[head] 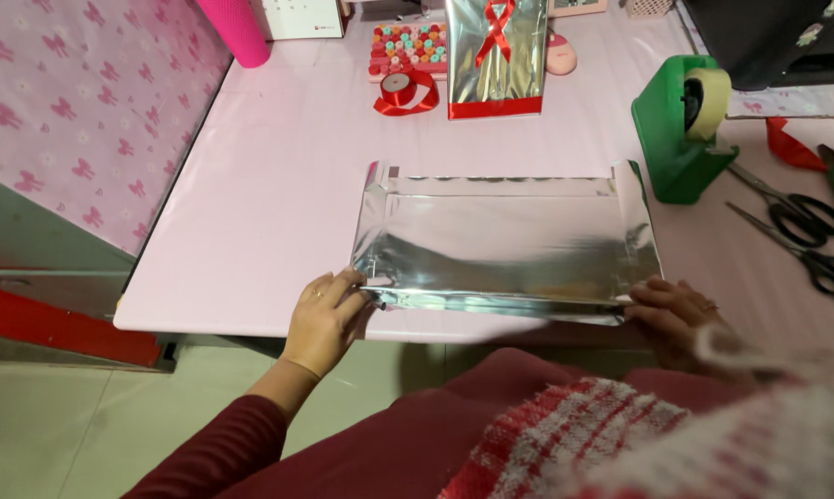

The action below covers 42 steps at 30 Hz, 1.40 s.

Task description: The person wraps a rectangular box with silver foil paper on a white table. They fold the paper over the edges, crease the corners, and secure the folds with clear tape from a green dispenser. The person repeatedly adjusts and smooths the paper to ensure a tight fit.

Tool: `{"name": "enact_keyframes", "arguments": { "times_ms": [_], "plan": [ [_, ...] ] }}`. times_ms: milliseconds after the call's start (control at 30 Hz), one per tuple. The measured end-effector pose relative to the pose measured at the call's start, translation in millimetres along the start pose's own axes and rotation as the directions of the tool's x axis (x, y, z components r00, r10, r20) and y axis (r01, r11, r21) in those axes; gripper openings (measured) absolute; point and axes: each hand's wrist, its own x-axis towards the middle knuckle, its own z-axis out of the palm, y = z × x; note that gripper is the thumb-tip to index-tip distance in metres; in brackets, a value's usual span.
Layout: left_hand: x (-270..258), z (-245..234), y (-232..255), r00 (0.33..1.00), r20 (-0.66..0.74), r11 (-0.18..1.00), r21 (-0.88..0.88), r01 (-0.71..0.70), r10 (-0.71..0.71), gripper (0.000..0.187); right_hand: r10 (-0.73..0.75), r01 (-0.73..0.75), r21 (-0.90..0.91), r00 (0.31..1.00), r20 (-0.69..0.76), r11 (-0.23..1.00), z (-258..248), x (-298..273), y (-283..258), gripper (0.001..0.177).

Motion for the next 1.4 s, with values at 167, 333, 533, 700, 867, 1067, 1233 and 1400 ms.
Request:
{"name": "enact_keyframes", "arguments": {
  "times_ms": [167,333,533,700,867,1067,1233,1400],
  "plan": [
    [4.1,3.9,2.0,0.998,-0.029,0.999,-0.005,0.053,-0.053,0.017,-0.043,0.057,-0.089,0.987,0.156,0.994,4.2,-8.2,19.3,0.043],
    [3.1,7.7,4.5,0.995,-0.008,0.994,0.037,0.099,-0.099,0.018,-0.105,0.098,0.069,0.988,0.112,0.993,-2.5,0.3,11.5,0.056],
    [0.3,15.7,10.7,0.987,0.014,0.980,0.121,0.158,-0.161,0.020,0.116,-0.019,-0.158,0.768,0.630,0.987,-3.6,26.7,11.0,0.051],
    [0.7,22.5,18.4,0.972,-0.002,0.958,0.167,0.233,-0.235,0.021,-0.084,0.122,-0.105,0.947,0.311,0.987,-0.9,21.9,4.9,0.043],
    [3.1,30.2,27.6,0.939,-0.041,0.929,0.138,0.343,-0.341,0.017,-0.124,0.151,-0.124,0.972,0.201,0.981,8.8,28.7,6.6,0.036],
    [11.0,39.0,40.3,0.851,-0.099,0.851,0.048,0.523,-0.517,0.009,-0.129,0.131,-0.173,0.991,0.026,0.976,1.9,49.5,-7.9,0.028],
    [15.3,47.9,47.2,0.733,-0.131,0.745,-0.104,0.659,-0.667,0.017,0.421,-0.434,-0.043,0.891,-0.172,0.900,1.3,58.2,-52.3,0.023],
    [18.0,59.8,42.1,0.574,-0.087,0.543,-0.464,0.700,-0.814,0.045,0.535,-0.551,-0.013,0.816,-0.222,0.835,-3.9,74.4,-74.1,0.024]
  ]
}}
